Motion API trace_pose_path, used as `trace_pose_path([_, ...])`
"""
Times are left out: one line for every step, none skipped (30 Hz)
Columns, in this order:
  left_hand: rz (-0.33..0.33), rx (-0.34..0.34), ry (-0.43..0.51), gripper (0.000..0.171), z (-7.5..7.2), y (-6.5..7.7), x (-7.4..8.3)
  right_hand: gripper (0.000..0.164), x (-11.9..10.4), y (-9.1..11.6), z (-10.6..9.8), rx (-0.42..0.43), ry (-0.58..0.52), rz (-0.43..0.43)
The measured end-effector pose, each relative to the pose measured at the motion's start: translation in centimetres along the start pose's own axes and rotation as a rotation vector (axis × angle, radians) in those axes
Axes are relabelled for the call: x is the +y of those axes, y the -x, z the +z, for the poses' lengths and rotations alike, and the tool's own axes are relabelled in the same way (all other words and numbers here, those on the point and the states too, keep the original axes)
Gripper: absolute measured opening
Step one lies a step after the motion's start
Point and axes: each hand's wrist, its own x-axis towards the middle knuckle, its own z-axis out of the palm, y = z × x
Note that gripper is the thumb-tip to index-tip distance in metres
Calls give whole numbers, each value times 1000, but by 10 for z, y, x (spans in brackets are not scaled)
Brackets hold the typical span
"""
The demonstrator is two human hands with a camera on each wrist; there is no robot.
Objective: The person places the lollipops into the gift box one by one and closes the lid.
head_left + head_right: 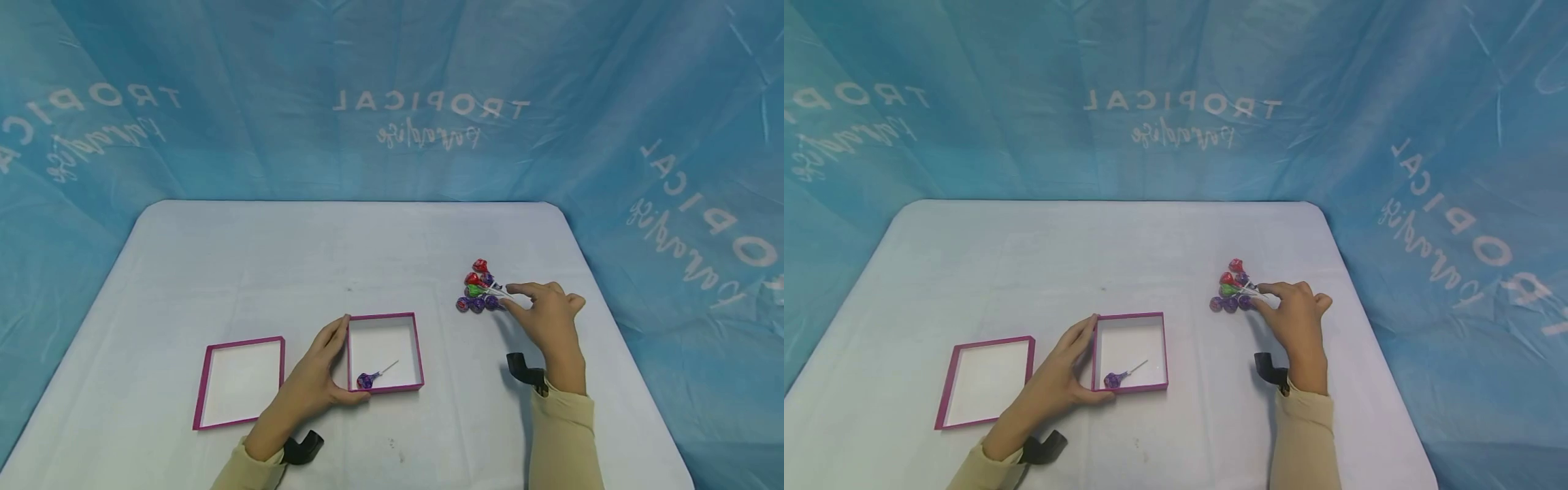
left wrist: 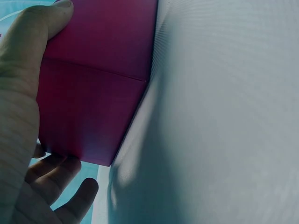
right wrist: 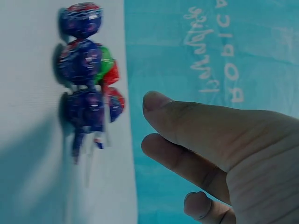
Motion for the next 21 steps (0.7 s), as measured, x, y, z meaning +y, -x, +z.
trace_pose_path([-1,1,3,131,0,0,0,33,1,-1,3,-15,5,9])
trace_pose_path([-2,2,5,131,0,0,0,34,2,-1,5,-30,7,17])
trace_pose_path([-1,1,2,131,0,0,-1,34,3,-2,7,-41,9,24])
trace_pose_path([1,1,2,131,0,0,-1,34,3,-2,9,-51,12,29])
trace_pose_path([2,1,1,131,0,0,-1,34,4,-2,10,-58,12,30])
trace_pose_path([5,1,1,130,0,0,-1,34,4,-3,12,-63,14,29])
trace_pose_path([7,2,3,130,0,0,-1,34,4,-3,13,-69,14,26])
trace_pose_path([8,2,2,130,0,1,-2,34,4,-3,13,-73,17,23])
trace_pose_path([12,3,3,130,0,1,-2,34,4,-3,14,-75,20,19])
trace_pose_path([13,4,7,129,0,1,-2,34,4,-3,15,-77,25,14])
trace_pose_path([15,4,8,130,0,1,-2,33,4,-3,15,-79,27,13])
trace_pose_path([16,4,11,130,0,1,-3,33,4,-4,16,-79,29,13])
trace_pose_path([17,4,10,130,0,1,-3,33,4,-4,16,-81,29,14])
trace_pose_path([17,3,9,130,0,1,-2,32,4,-4,17,-81,29,17])
trace_pose_path([17,3,8,131,0,1,-2,32,4,-4,17,-81,28,19])
trace_pose_path([16,2,8,131,0,1,-2,32,4,-4,18,-80,27,22])
trace_pose_path([15,0,10,131,0,1,-2,32,4,-4,18,-81,25,25])
trace_pose_path([15,0,8,131,0,1,-2,32,5,-4,19,-80,25,28])
trace_pose_path([15,-1,9,131,0,1,-2,32,5,-4,19,-80,27,30])
trace_pose_path([14,-2,10,130,0,1,-3,31,5,-4,19,-82,27,34])
trace_pose_path([14,-1,10,130,0,1,-3,31,5,-5,20,-84,28,36])
